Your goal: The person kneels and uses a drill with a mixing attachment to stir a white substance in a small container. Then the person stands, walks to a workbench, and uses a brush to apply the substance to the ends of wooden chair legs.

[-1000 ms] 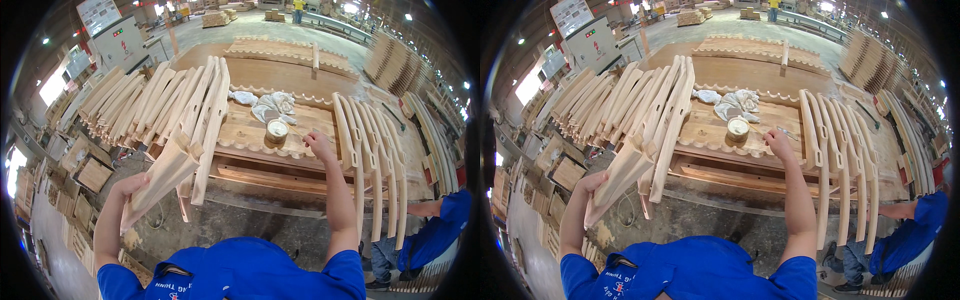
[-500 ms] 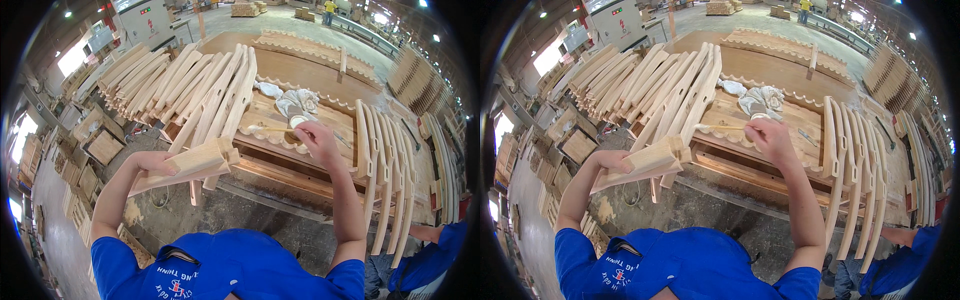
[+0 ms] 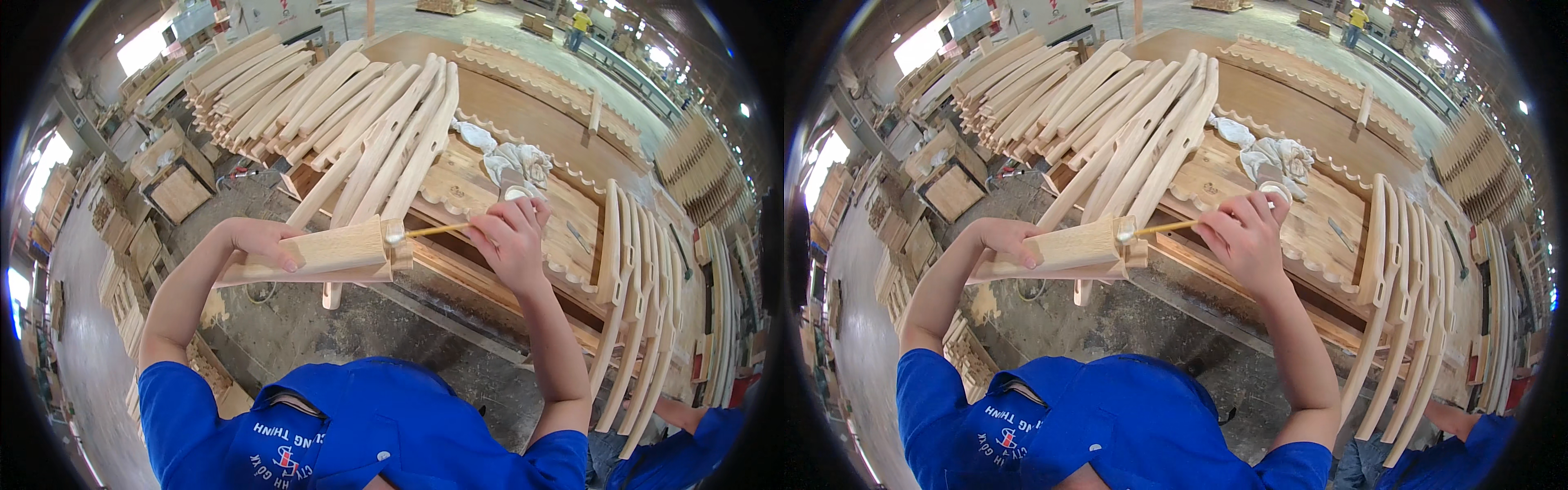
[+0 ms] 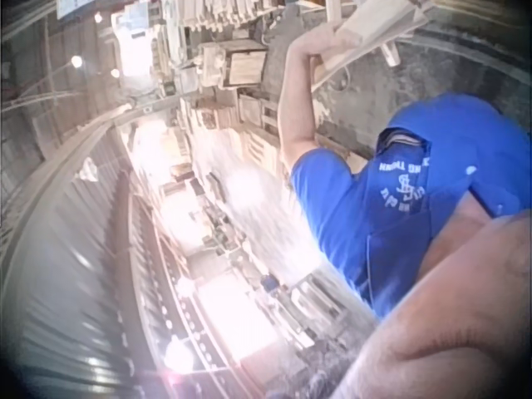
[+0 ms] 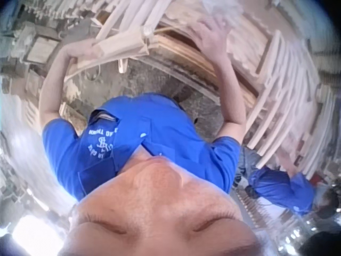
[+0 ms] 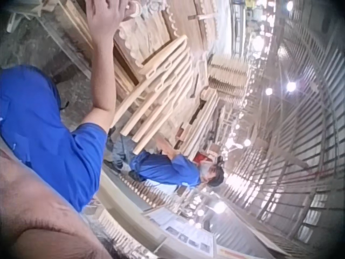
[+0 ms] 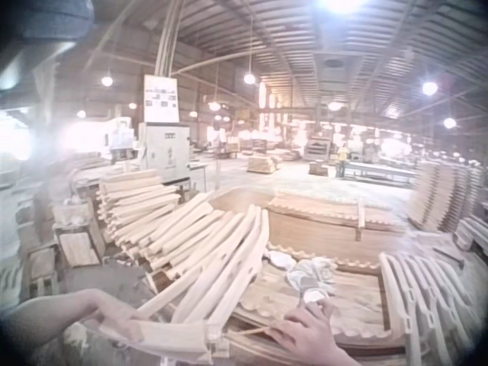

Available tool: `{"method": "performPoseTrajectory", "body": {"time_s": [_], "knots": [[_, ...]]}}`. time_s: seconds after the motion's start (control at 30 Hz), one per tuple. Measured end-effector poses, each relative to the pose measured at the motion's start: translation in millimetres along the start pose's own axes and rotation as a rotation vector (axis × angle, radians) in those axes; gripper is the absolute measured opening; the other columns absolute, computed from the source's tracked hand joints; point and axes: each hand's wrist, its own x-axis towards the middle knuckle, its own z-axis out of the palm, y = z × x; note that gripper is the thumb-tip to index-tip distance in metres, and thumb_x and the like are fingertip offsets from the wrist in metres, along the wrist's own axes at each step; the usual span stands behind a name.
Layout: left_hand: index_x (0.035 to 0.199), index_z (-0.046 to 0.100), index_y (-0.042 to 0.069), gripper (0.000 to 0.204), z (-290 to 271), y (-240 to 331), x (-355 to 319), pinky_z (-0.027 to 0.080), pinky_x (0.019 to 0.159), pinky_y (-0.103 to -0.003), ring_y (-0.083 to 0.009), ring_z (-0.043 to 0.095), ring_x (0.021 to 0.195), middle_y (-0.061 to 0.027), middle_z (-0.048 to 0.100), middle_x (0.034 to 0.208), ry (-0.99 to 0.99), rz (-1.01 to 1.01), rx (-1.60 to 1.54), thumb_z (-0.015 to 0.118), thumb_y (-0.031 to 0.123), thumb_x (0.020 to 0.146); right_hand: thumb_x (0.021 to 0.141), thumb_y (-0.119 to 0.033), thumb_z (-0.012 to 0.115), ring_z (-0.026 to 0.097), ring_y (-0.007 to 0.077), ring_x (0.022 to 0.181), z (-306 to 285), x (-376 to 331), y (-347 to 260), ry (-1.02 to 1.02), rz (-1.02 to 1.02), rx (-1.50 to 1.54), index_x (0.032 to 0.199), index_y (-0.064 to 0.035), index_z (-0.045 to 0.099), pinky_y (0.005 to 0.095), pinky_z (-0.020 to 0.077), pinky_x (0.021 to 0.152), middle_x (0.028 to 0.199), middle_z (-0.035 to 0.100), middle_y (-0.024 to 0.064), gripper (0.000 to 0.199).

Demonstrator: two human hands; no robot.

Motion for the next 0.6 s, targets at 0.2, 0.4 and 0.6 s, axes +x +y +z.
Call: {"method": "performPoseTrajectory", "body": {"time_s": [0.2, 0.4, 0.6], "knots": [[0.134, 0.038, 0.002, 0.087, 3.2, -3.1, -5.1, 0.038, 0.095, -0.029, -0.0154, 0.047, 0.110, -0.0086, 0.051, 0.124, 0.008, -0.021, -0.141, 0.079, 0.035, 0.064, 0.068, -0.020, 0.073, 0.048, 0.0172, 0.075, 12.8, 5.5, -2.8, 0.050, 0.020, -0.061, 0.076, -0.0154, 0.063, 0.0359, 0.0286, 0.080, 0.075, 0.052, -0.0025, 0.014], [0.132, 0.040, 0.003, 0.079, -1.9, -17.5, -7.8, 0.038, 0.095, -0.030, -0.0174, 0.048, 0.110, -0.0099, 0.052, 0.122, 0.000, -0.013, -0.047, 0.076, 0.035, 0.069, 0.069, -0.021, 0.072, 0.047, 0.0175, 0.073, 12.9, -6.5, -14.0, 0.011, 0.005, -0.010, 0.076, -0.0151, 0.063, 0.0357, 0.0288, 0.078, 0.075, 0.052, -0.0020, 0.013], [0.130, 0.042, 0.001, 0.078, -1.3, -23.1, -4.9, 0.038, 0.095, -0.030, -0.0176, 0.049, 0.109, -0.0105, 0.052, 0.121, 0.008, -0.001, -0.020, 0.075, 0.036, 0.069, 0.067, -0.019, 0.074, 0.048, 0.0169, 0.073, 16.5, 0.4, -14.2, 0.025, 0.004, -0.065, 0.076, -0.0144, 0.064, 0.0355, 0.0294, 0.078, 0.074, 0.052, -0.0017, 0.015]]}}
